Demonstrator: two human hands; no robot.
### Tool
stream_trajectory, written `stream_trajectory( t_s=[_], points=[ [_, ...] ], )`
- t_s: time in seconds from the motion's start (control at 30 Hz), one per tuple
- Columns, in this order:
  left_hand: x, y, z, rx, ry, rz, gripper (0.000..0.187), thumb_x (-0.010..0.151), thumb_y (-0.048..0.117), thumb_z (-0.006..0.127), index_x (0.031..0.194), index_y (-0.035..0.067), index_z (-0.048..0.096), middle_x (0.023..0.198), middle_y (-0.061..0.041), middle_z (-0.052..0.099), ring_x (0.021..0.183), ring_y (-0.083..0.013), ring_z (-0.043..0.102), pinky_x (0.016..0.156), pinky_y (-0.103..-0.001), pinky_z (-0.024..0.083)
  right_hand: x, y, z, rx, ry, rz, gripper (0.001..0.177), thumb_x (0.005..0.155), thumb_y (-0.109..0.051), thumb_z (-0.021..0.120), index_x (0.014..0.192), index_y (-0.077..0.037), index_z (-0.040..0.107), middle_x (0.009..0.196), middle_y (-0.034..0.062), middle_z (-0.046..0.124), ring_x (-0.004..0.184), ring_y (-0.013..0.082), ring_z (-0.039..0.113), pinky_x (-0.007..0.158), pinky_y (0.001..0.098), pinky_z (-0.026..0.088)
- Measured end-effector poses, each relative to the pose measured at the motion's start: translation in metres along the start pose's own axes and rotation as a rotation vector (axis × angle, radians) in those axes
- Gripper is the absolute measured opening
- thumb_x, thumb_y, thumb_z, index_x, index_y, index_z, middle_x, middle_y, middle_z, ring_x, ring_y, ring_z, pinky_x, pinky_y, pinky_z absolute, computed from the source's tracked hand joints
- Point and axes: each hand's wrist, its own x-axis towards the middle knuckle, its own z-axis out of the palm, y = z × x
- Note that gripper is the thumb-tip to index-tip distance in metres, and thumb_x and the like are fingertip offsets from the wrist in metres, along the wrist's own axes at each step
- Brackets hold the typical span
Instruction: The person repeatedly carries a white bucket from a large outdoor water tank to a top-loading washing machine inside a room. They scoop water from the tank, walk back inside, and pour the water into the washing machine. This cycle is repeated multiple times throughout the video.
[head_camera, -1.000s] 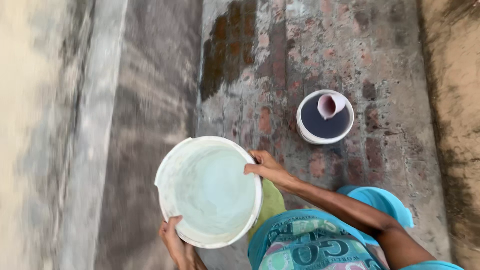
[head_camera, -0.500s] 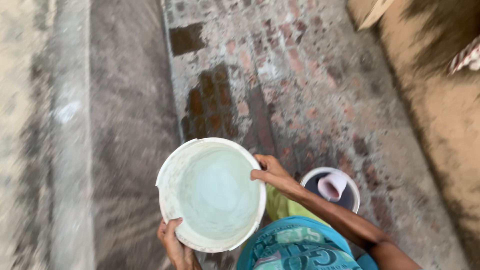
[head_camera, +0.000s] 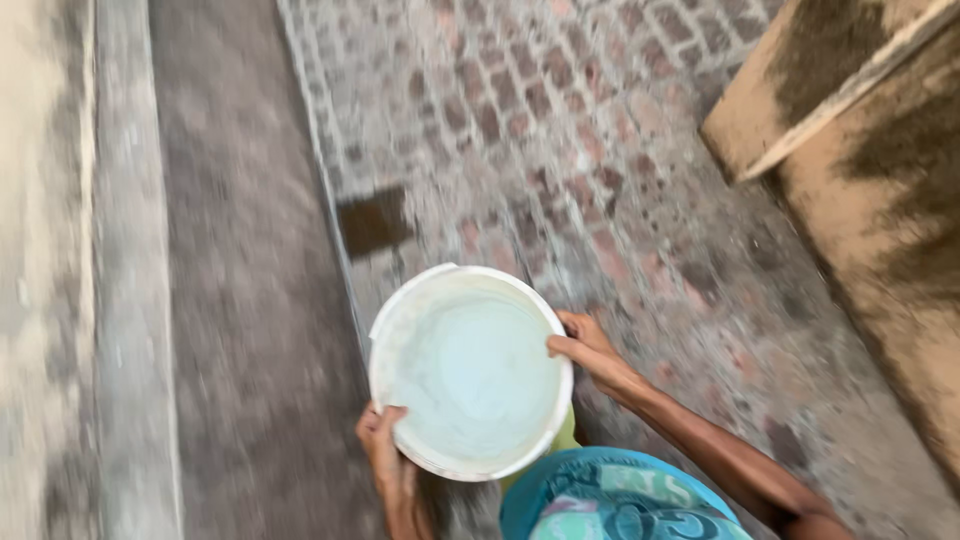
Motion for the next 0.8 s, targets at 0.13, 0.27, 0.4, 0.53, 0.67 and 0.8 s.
stream_trajectory(
  t_s=[0.13, 0.27, 0.4, 0.53, 0.67, 0.8],
  points=[
    [0.141, 0.043, 0.146, 0.027, -0.143, -0.074, 0.033, 0.073, 0.002, 0.062, 0.104, -0.006, 0.069, 0.094, -0.013, 0.074, 0.079, -0.0208, 0.068, 0.073, -0.033, 0.056, 0.142, -0.061, -0.061, 0.094, 0.097, -0.032, 0.037, 0.078, -0.025, 0.070, 0.105, 0.000, 0.071, 0.085, 0.0030, 0.070, 0.077, 0.0105, 0.063, 0.072, 0.0284, 0.051],
    [0.277, 0.075, 0.298, 0.050, -0.305, -0.056, 0.027, 0.083, 0.008, 0.070, 0.106, -0.006, 0.069, 0.096, -0.010, 0.074, 0.083, -0.0161, 0.068, 0.075, -0.030, 0.055, 0.296, -0.116, -0.138, 0.099, 0.247, -0.030, 0.027, 0.078, -0.017, 0.069, 0.096, 0.003, 0.067, 0.080, 0.0043, 0.065, 0.073, 0.0129, 0.058, 0.066, 0.0295, 0.045],
    [0.407, 0.088, 0.452, 0.114, -0.345, -0.005, 0.027, 0.094, 0.017, 0.078, 0.098, -0.009, 0.070, 0.089, -0.011, 0.072, 0.076, -0.0155, 0.063, 0.072, -0.031, 0.052, 0.439, -0.175, -0.226, 0.139, 0.314, 0.011, 0.024, 0.069, -0.012, 0.062, 0.091, -0.007, 0.069, 0.076, -0.0004, 0.065, 0.068, 0.0101, 0.058, 0.064, 0.0262, 0.048],
    [0.516, 0.114, 0.607, 0.087, -0.345, -0.087, 0.025, 0.087, 0.021, 0.074, 0.091, -0.004, 0.071, 0.084, -0.010, 0.077, 0.071, -0.0144, 0.069, 0.067, -0.030, 0.055, 0.588, -0.260, -0.310, 0.111, 0.311, -0.030, 0.016, 0.072, -0.012, 0.064, 0.085, -0.004, 0.067, 0.076, -0.0010, 0.061, 0.067, 0.0084, 0.052, 0.062, 0.0261, 0.041],
    [0.612, 0.146, 0.757, 0.107, -0.366, -0.066, 0.025, 0.085, 0.019, 0.078, 0.093, -0.005, 0.073, 0.085, -0.010, 0.077, 0.070, -0.0123, 0.068, 0.065, -0.027, 0.055, 0.724, -0.339, -0.391, 0.101, 0.374, 0.055, 0.014, 0.073, -0.014, 0.064, 0.083, -0.004, 0.065, 0.073, -0.0004, 0.060, 0.064, 0.0104, 0.052, 0.060, 0.0271, 0.040],
    [0.731, 0.158, 0.892, 0.136, -0.399, -0.091, 0.030, 0.086, 0.020, 0.079, 0.094, -0.007, 0.070, 0.081, -0.012, 0.074, 0.063, -0.0144, 0.066, 0.056, -0.028, 0.053, 0.865, -0.384, -0.477, 0.128, 0.403, 0.060, 0.018, 0.070, -0.014, 0.064, 0.086, -0.006, 0.066, 0.072, -0.0018, 0.058, 0.063, 0.0100, 0.049, 0.058, 0.0278, 0.038]
  ],
)
